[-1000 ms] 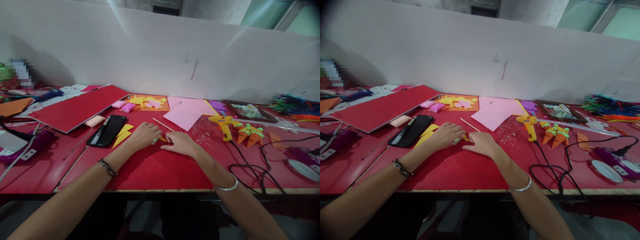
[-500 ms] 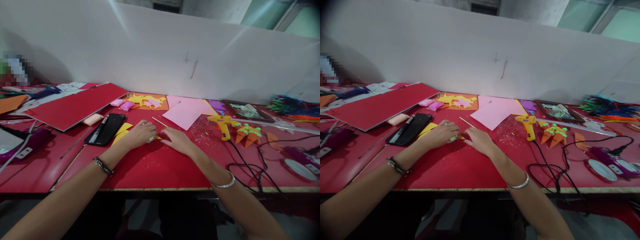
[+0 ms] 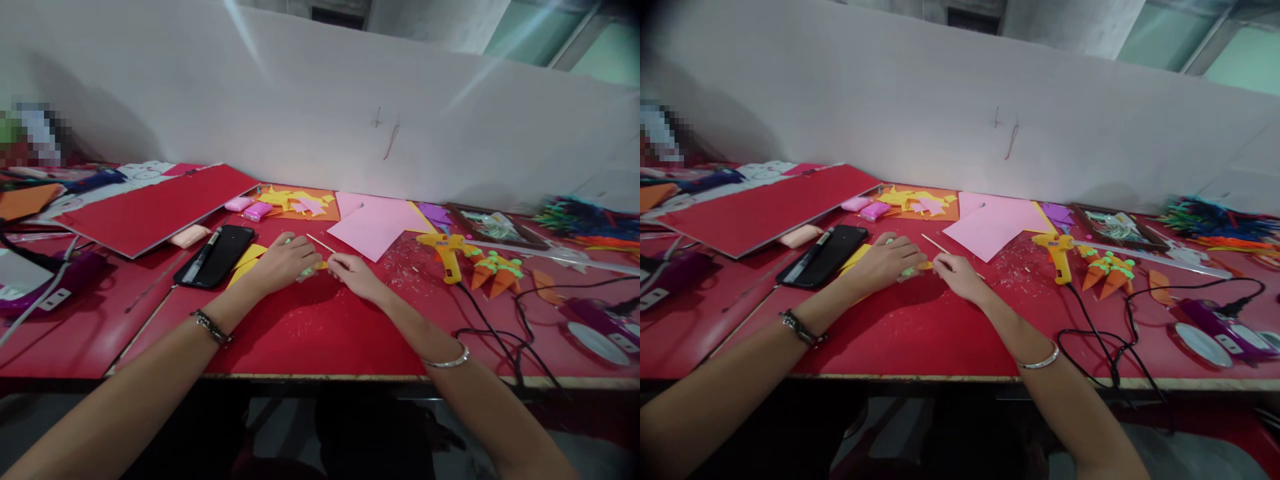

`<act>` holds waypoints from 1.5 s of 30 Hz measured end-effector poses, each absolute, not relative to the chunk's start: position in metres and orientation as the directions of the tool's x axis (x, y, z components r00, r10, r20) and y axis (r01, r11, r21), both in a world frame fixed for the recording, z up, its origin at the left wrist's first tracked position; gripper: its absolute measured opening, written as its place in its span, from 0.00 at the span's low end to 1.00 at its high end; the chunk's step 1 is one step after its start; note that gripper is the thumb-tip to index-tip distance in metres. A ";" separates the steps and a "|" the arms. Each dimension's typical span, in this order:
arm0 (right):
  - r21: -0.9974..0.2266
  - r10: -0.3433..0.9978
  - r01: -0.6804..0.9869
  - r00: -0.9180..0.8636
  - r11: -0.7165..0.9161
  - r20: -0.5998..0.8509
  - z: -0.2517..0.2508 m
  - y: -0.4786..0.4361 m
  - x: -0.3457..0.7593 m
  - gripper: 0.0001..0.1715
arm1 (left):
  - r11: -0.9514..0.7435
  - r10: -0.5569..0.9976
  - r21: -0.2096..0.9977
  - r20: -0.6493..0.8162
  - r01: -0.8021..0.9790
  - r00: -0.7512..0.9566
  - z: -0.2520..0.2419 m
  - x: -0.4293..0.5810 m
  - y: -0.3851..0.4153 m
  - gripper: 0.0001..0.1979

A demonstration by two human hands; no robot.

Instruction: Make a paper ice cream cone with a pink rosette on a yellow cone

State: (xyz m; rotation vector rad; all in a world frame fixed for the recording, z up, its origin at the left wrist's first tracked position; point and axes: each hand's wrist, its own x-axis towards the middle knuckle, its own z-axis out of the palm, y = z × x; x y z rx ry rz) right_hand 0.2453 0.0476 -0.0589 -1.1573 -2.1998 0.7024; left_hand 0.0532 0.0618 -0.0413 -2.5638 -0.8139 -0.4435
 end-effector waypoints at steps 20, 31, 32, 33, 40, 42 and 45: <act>-0.122 0.810 0.801 -0.575 0.586 0.116 -0.045 0.039 0.243 0.17 | -0.831 0.466 -0.120 0.379 0.542 0.799 -0.046 0.054 0.064 0.10; -0.171 0.807 0.790 -0.565 0.589 0.168 -0.047 0.039 0.243 0.18 | -0.831 0.479 -0.081 0.397 0.550 0.783 -0.045 0.054 0.062 0.10; -0.175 0.807 0.789 -0.562 0.588 0.179 -0.047 0.039 0.244 0.18 | -0.826 0.483 -0.078 0.412 0.558 0.773 -0.045 0.054 0.063 0.10; -0.181 0.808 0.789 -0.559 0.588 0.187 -0.048 0.040 0.245 0.18 | -0.817 0.489 -0.074 0.438 0.572 0.755 -0.045 0.053 0.063 0.10; -0.274 0.806 0.758 -0.549 0.592 0.224 -0.057 0.052 0.259 0.14 | -0.699 0.569 0.049 0.641 0.713 0.514 -0.046 0.043 0.070 0.15; -0.302 0.808 0.751 -0.528 0.587 0.260 -0.056 0.052 0.260 0.14 | -0.698 0.584 0.103 0.654 0.709 0.480 -0.047 0.044 0.069 0.16; -0.394 0.782 0.684 -0.460 0.614 0.421 -0.049 0.044 0.254 0.16 | -0.698 0.610 0.166 0.647 0.696 0.457 -0.049 0.049 0.065 0.20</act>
